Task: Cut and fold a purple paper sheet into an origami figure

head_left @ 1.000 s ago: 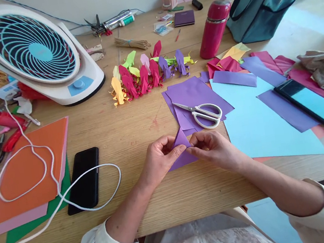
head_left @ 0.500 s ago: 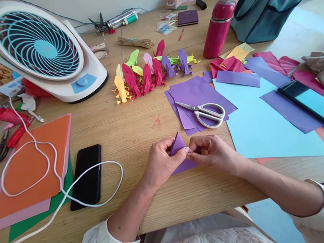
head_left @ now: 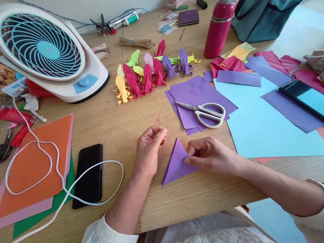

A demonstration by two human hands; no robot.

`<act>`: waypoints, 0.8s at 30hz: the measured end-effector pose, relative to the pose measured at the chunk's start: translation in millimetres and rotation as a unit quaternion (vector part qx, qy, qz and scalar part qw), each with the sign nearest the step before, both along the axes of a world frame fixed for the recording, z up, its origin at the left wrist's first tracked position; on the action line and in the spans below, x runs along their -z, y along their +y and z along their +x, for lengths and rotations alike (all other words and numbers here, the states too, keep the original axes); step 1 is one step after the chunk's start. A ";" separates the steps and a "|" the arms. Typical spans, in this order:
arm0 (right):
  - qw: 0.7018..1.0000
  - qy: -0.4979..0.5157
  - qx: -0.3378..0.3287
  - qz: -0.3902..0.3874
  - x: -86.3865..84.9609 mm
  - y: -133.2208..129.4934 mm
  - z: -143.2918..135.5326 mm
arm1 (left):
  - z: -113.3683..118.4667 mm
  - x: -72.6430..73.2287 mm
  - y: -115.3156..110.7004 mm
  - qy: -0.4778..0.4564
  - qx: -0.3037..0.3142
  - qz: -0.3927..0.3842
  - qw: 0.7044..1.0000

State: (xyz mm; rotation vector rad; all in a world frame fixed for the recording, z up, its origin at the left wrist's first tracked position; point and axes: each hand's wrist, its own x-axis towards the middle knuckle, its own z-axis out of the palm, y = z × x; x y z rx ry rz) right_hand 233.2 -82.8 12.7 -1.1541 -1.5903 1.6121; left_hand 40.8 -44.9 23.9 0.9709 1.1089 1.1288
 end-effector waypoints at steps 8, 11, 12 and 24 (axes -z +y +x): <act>0.984 0.057 0.163 -0.043 -1.2 10.2 6.2 | -2.0 -5.4 -6.1 0.165 0.195 0.042 0.966; 0.977 0.067 0.202 -0.031 2.6 11.0 9.7 | -3.9 -1.7 -2.9 0.179 0.177 0.051 0.966; 0.974 0.072 0.211 -0.030 3.5 11.1 10.5 | -4.8 -0.4 -1.5 0.181 0.170 0.049 0.967; 0.983 0.089 0.135 -0.089 -6.8 12.4 3.9 | -0.2 0.7 -5.9 0.196 0.196 0.090 0.957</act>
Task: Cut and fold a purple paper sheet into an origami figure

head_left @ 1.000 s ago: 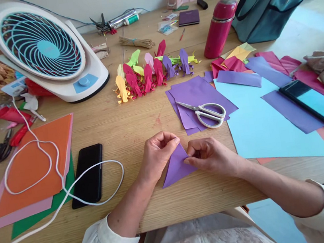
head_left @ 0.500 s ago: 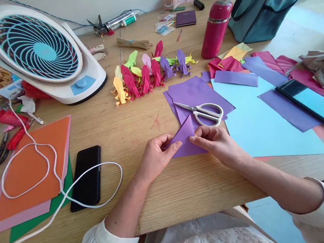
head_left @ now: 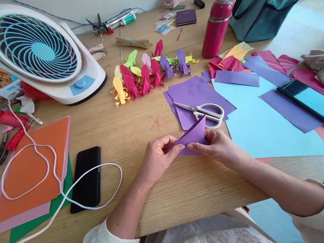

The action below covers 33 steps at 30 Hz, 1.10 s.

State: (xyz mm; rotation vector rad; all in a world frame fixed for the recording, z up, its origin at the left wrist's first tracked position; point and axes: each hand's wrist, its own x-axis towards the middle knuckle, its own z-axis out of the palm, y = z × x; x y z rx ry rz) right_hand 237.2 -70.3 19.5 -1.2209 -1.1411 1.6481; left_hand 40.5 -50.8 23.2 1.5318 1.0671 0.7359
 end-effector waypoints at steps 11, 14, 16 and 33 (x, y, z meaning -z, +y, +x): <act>0.997 0.017 0.073 0.022 6.1 0.2 6.4 | -4.7 4.8 6.3 -0.025 -0.058 -0.023 0.998; 0.996 0.036 0.077 0.026 7.5 -0.2 8.4 | -5.2 5.0 8.9 -0.066 -0.083 -0.045 0.993; 0.996 0.043 0.071 0.017 8.2 -0.4 9.3 | -5.0 3.3 9.5 -0.090 -0.096 -0.058 0.990; 0.984 0.039 0.173 0.022 2.4 6.2 22.2 | -20.4 -3.5 18.5 -0.056 -0.089 -0.113 0.988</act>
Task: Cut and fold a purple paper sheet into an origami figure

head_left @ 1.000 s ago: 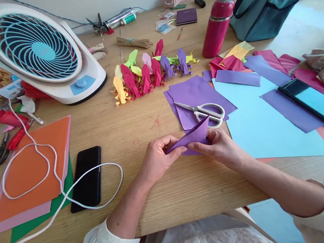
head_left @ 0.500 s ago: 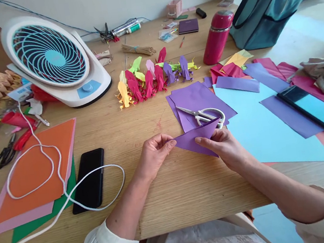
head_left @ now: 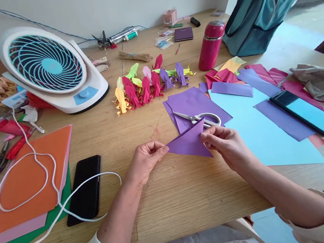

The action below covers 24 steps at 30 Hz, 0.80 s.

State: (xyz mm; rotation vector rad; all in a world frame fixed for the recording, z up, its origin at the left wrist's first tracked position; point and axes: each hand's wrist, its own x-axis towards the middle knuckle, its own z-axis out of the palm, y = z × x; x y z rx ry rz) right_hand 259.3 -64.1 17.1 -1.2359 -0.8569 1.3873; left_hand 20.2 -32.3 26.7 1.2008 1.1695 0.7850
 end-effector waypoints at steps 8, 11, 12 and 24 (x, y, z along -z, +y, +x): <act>0.932 -0.225 0.065 0.277 -11.7 -18.4 -2.6 | -18.6 -3.2 0.0 0.176 0.091 -0.002 0.980; 0.841 -0.355 -0.125 0.389 -12.9 -33.7 -14.9 | -20.6 -4.0 -11.2 0.281 0.098 0.037 0.954; 0.802 -0.393 -0.191 0.407 -11.2 -38.1 -19.8 | -20.0 -4.5 -16.5 0.314 0.101 0.057 0.942; 0.630 -0.570 -0.358 0.387 21.2 -53.7 -37.3 | -16.2 23.2 -93.6 0.459 0.170 0.450 0.747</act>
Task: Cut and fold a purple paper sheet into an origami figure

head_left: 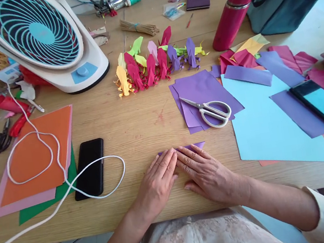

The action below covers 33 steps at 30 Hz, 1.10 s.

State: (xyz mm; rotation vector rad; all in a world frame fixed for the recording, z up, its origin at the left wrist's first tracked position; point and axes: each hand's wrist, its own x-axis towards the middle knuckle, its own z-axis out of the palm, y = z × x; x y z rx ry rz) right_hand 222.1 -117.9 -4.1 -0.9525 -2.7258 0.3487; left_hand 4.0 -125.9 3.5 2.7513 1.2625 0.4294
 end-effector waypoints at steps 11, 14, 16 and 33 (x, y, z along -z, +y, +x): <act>0.987 -0.079 0.135 0.043 2.5 -23.8 18.3 | -5.5 4.9 -6.1 0.112 0.021 -0.018 0.993; 0.971 -0.105 0.212 0.034 -2.0 -32.1 21.5 | -5.4 5.5 -6.2 0.115 0.021 -0.018 0.993; 0.961 -0.102 0.257 0.030 -6.9 -35.8 20.1 | -5.5 5.8 -5.9 0.112 0.019 -0.018 0.993; 0.972 -0.040 0.232 -0.015 -7.6 -51.0 -33.9 | -8.2 -4.5 -1.6 0.066 0.033 -0.017 0.997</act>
